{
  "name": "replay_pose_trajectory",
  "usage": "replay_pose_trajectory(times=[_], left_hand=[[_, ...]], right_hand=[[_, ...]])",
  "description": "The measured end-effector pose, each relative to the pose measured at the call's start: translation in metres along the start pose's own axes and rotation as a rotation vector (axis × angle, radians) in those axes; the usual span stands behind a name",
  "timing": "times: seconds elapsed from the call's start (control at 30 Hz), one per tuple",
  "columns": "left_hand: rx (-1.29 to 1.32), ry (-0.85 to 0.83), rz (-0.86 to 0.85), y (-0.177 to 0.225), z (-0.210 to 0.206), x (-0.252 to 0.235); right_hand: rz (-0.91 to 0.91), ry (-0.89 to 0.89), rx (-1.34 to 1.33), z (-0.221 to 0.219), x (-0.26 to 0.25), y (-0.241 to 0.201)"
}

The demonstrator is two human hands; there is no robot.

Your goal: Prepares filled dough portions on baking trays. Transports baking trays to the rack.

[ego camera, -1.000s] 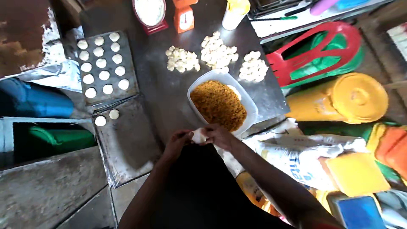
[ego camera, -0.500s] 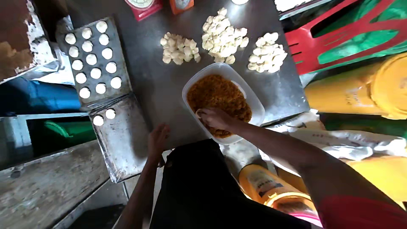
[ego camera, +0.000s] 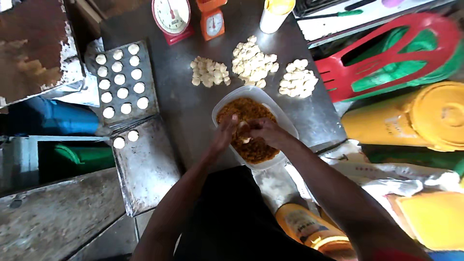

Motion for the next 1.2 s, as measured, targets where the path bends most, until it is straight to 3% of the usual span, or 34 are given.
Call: replay_pose_trajectory(times=[0.13,0.37,0.43,0.6,0.73,0.87,0.97,1.2], left_hand=[[0.163,-0.091,0.077,-0.009,-0.016,-0.023],[-0.107,-0.025,0.108,-0.010,-0.025,-0.021],[-0.113,0.049,0.107,-0.014,-0.024,-0.021],[-0.030,0.194,0.027,-0.021,-0.011,-0.017],[0.139,0.239,-0.015,-0.020,0.004,-0.009],[0.256,0.228,0.022,-0.013,0.011,0.009],[0.243,0.242,0.034,-0.009,0.011,0.016],[0.285,0.318,0.026,-0.019,0.019,0.019]], right_hand=[[-0.012,0.094,-0.030,0.005,0.009,0.000],[-0.047,0.485,0.494,0.007,0.013,0.016],[-0.031,0.445,0.542,0.004,0.012,0.010],[-0.038,0.132,0.560,0.006,0.010,-0.008],[0.019,0.314,0.831,0.015,-0.002,0.007],[-0.309,0.083,1.038,-0.008,-0.021,0.039],[-0.316,-0.002,1.100,-0.026,-0.033,0.057],[-0.256,0.100,1.123,-0.035,-0.051,0.073]])
Point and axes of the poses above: each hand's wrist, its own x-axis away from the middle knuckle, its own z-axis out of the back of the hand, y = z × x, the point moved 3 cm from there along -x, towards the middle knuckle, and after that the axes turned 14 degrees about -y, right-handed, at the moved point
